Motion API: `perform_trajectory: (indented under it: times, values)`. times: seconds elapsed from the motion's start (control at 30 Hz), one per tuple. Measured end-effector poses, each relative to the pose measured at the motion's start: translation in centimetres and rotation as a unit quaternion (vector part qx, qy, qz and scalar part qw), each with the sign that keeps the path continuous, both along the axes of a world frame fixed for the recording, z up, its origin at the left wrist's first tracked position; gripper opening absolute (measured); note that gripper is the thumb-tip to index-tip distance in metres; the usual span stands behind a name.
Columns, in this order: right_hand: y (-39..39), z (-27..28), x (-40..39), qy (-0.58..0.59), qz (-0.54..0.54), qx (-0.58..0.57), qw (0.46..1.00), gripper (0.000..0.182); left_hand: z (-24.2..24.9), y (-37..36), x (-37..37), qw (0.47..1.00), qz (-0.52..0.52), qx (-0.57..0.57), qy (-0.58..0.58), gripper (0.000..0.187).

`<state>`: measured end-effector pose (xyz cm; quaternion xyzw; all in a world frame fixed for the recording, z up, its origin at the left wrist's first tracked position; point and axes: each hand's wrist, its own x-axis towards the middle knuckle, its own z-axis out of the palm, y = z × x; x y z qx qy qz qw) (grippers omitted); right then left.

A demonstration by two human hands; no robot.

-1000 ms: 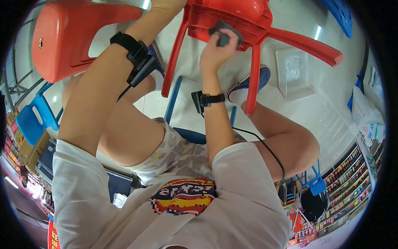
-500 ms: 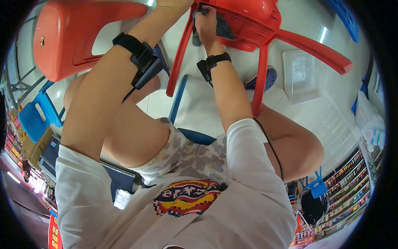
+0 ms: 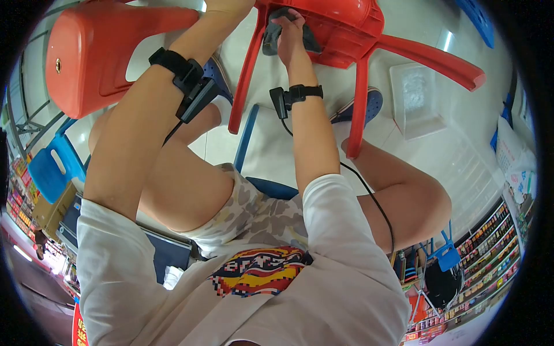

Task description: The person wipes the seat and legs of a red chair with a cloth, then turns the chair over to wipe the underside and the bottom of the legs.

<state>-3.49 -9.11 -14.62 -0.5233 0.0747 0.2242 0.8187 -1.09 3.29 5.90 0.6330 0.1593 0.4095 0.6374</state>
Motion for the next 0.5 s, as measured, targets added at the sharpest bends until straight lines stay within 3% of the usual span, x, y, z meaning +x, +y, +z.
perform_trajectory:
  times: [0.03, 0.1, 0.17, 0.23, 0.3, 0.33, 0.4, 0.43, 0.5]
  values:
    - [0.3, 0.9, 0.1, 0.001, 0.001, 0.000, 1.000, 0.031, 0.1, -0.1, 0.0, 1.000, 0.008, 0.008, 0.010, 0.021]
    - [1.3, 1.7, 0.3, 0.110, 0.001, -0.044, 0.993, 0.041, 0.1, -0.1, -0.1, 1.000, 0.009, 0.009, 0.012, 0.021]
    - [2.7, -1.8, 0.4, 0.094, 0.019, -0.028, 0.995, 0.043, 0.2, -0.2, -0.1, 1.000, 0.009, 0.008, 0.014, 0.020]
    - [3.2, -1.3, 0.3, 0.078, 0.035, -0.012, 0.996, 0.046, 0.3, -0.3, -0.1, 1.000, 0.009, 0.003, 0.024, 0.020]
    - [3.5, 5.0, 0.4, 0.122, 0.146, -0.152, 0.970, 0.046, 0.2, -0.1, -0.1, 1.000, 0.011, 0.013, 0.023, 0.020]
    - [3.3, 3.5, 0.3, 0.121, 0.145, -0.152, 0.970, 0.046, 0.2, 0.1, 0.0, 0.999, 0.013, 0.025, 0.021, 0.019]
    - [2.4, 1.0, 0.1, 0.068, 0.129, -0.043, 0.988, 0.039, -0.1, 0.2, 0.3, 1.000, 0.010, 0.023, 0.000, 0.019]
    - [1.8, -0.1, 0.4, 0.069, 0.127, -0.046, 0.988, 0.039, -0.6, 0.1, 0.3, 1.000, 0.008, 0.019, -0.019, 0.020]
    - [0.7, 0.1, 1.2, 0.044, 0.107, 0.092, 0.989, 0.031, -0.2, 0.0, 0.1, 1.000, 0.003, 0.011, -0.005, 0.019]
